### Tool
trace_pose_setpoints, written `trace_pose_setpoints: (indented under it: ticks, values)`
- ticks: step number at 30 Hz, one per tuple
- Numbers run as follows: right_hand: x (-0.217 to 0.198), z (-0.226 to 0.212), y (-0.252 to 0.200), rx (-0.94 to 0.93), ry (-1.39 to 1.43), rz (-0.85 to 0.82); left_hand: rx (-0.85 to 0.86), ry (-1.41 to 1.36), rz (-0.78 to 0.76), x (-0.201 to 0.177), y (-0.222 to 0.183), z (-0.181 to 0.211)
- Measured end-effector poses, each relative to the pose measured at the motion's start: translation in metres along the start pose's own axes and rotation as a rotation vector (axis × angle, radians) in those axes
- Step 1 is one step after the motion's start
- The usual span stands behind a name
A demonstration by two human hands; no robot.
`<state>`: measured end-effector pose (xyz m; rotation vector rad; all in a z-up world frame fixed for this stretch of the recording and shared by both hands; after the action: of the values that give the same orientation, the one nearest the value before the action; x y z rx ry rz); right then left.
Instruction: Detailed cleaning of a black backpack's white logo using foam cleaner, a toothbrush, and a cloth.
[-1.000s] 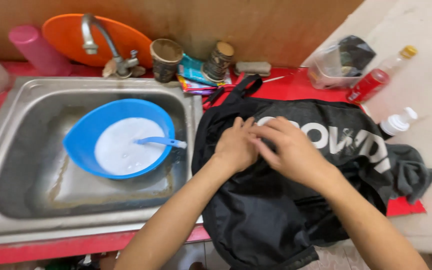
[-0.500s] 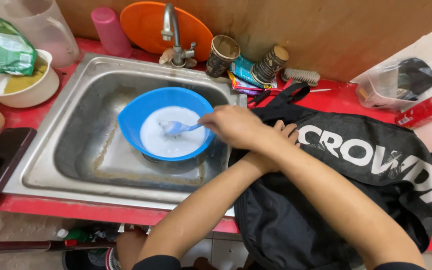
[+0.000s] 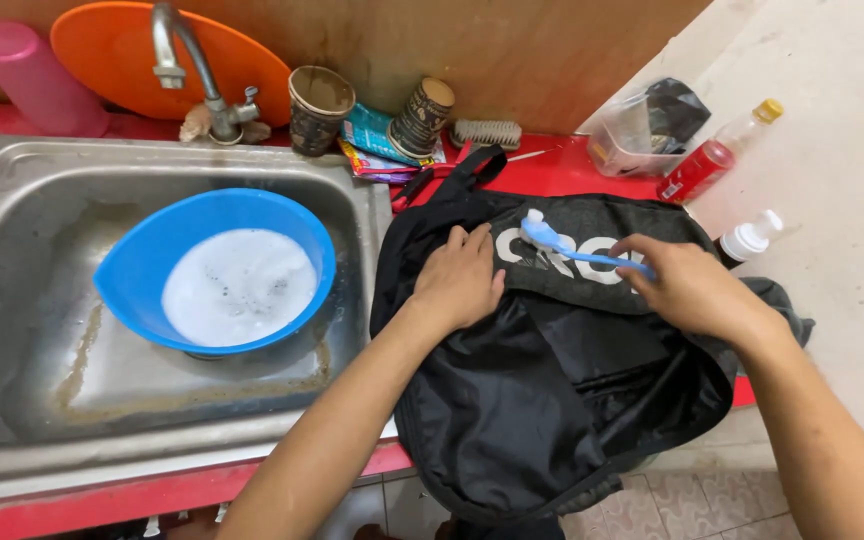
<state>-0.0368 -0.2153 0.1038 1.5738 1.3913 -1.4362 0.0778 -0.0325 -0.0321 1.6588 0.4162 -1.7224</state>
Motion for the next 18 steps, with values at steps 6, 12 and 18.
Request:
trace_pose_setpoints:
  ticks: [6,12,18]
  values:
    - [0.062,-0.012,0.080,-0.287,-0.049,-0.003,0.056,-0.016,-0.022,-0.044,-0.011,0.000]
    - [0.048,-0.054,0.037,-0.412,-0.158,0.034,0.045,-0.066,-0.098,-0.049,-0.012,-0.001]
    - [0.056,-0.047,0.035,-0.344,-0.105,-0.064,0.037,-0.075,-0.137,-0.049,-0.012,-0.002]
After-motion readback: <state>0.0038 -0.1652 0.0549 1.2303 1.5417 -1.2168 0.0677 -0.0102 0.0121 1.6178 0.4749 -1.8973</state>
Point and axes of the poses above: each hand's wrist, its own y-axis towards the middle knuckle, its own x-axis out of the palm, z = x × y, the point moved 5 cm from there along y, towards the middle knuckle, and after that the axes turned 13 degrees about y, right-handed, at the moved point
